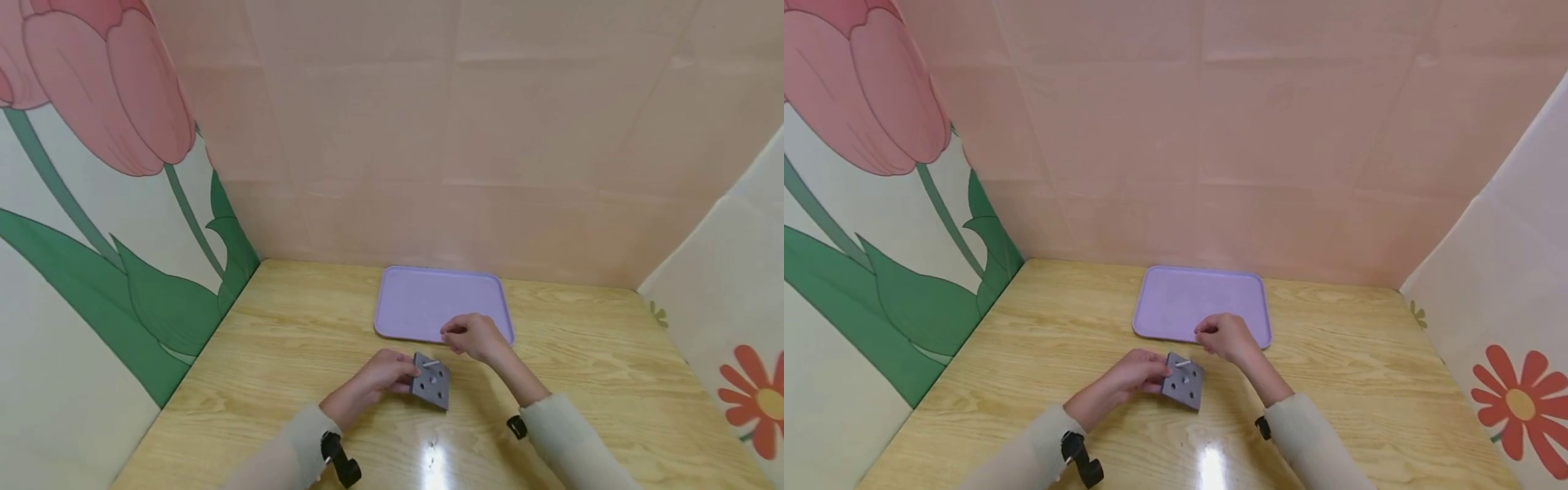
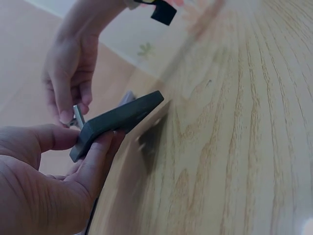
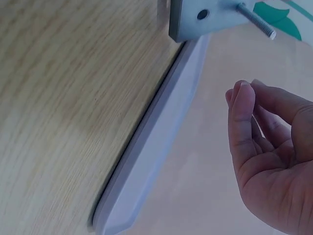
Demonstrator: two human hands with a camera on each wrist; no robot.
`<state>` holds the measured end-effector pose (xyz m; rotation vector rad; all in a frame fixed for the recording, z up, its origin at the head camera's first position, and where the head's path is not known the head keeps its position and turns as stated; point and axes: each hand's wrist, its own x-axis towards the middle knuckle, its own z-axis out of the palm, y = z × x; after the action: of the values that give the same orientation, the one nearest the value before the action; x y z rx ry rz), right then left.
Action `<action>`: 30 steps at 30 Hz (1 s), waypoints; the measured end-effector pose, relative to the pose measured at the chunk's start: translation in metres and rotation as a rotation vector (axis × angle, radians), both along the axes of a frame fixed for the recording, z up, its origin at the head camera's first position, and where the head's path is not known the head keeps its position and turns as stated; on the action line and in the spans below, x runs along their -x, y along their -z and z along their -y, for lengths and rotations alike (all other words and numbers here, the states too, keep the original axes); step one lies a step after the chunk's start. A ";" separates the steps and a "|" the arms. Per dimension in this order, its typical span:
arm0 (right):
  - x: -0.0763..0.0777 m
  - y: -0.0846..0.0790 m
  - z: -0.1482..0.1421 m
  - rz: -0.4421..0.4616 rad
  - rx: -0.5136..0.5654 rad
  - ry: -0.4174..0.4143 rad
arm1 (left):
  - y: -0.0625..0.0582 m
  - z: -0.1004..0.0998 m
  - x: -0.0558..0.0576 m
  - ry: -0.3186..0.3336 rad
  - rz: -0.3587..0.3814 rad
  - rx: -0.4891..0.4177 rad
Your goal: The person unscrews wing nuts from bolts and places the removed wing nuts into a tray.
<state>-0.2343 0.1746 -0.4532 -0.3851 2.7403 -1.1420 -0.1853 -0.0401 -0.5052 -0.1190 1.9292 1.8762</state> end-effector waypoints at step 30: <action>0.062 0.022 0.006 -0.116 -0.165 -0.056 | 0.016 -0.005 0.002 -0.014 0.032 -0.082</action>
<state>-0.2968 0.1683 -0.4752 -0.5169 2.8765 -0.8985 -0.1871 -0.0348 -0.5210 -0.1363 1.8319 1.9480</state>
